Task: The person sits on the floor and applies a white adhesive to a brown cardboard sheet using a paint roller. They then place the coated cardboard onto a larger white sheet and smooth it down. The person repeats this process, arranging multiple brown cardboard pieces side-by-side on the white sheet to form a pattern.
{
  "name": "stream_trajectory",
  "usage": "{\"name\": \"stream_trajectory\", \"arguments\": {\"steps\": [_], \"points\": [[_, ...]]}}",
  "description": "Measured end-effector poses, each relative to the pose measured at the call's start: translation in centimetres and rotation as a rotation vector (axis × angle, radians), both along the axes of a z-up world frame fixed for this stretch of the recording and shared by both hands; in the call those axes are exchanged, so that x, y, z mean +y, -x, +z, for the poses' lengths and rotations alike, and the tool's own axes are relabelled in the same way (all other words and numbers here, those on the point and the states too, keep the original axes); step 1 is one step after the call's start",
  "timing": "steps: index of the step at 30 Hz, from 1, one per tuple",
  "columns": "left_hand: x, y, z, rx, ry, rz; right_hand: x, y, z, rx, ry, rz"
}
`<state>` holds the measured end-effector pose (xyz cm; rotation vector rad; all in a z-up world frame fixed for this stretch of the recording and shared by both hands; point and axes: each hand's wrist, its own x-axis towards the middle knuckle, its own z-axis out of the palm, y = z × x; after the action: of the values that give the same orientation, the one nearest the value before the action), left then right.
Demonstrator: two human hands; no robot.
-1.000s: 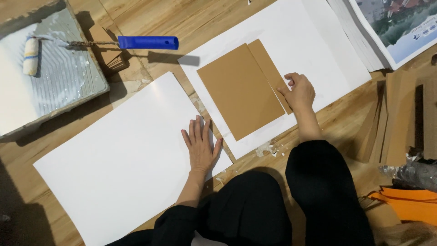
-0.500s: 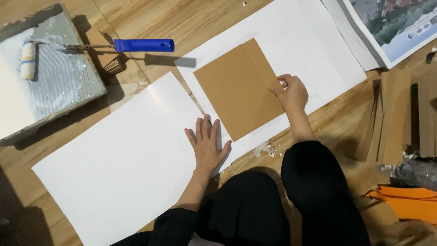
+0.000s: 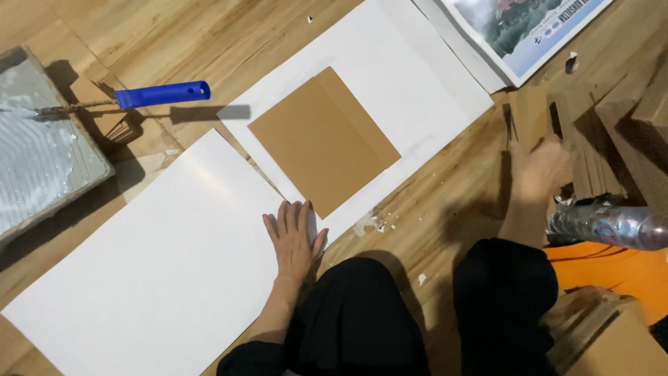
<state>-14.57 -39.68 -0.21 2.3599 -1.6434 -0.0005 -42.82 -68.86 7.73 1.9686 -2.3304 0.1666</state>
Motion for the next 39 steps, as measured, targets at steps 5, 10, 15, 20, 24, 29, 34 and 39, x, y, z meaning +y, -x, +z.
{"name": "stream_trajectory", "arguments": {"steps": [5, 10, 15, 20, 24, 29, 34, 39], "points": [[0.3, -0.3, -0.6, -0.133, -0.096, 0.048, -0.5, 6.2, -2.3, -0.254, -0.074, -0.1], [0.4, -0.4, -1.1, -0.109, -0.094, 0.026, -1.1, 6.9, -2.0, -0.338, -0.159, -0.204], [0.4, -0.6, -1.3, -0.15, -0.072, -0.019, -1.2, 7.3, -2.7, -0.484, -0.113, -0.257], [0.6, -0.8, -1.3, -0.173, -0.062, -0.034, -0.9, 7.9, -5.1, 0.052, 0.264, -0.116], [0.8, -0.9, -0.9, -0.198, -0.138, -0.039, 2.2, -3.6, 1.5, -0.188, 0.296, 0.105], [1.3, -0.8, -0.3, -0.05, -0.367, -0.004, 0.4, -13.0, -5.1, -0.451, 0.025, 0.53], [1.7, -0.9, 0.2, 0.004, -0.387, 0.014, 1.1, -18.2, -5.7, -0.505, -0.139, 0.577], [1.9, -1.1, -0.1, 0.049, -0.366, 0.008, 0.5, -18.8, -7.0, -0.48, -0.241, 0.589]]}}
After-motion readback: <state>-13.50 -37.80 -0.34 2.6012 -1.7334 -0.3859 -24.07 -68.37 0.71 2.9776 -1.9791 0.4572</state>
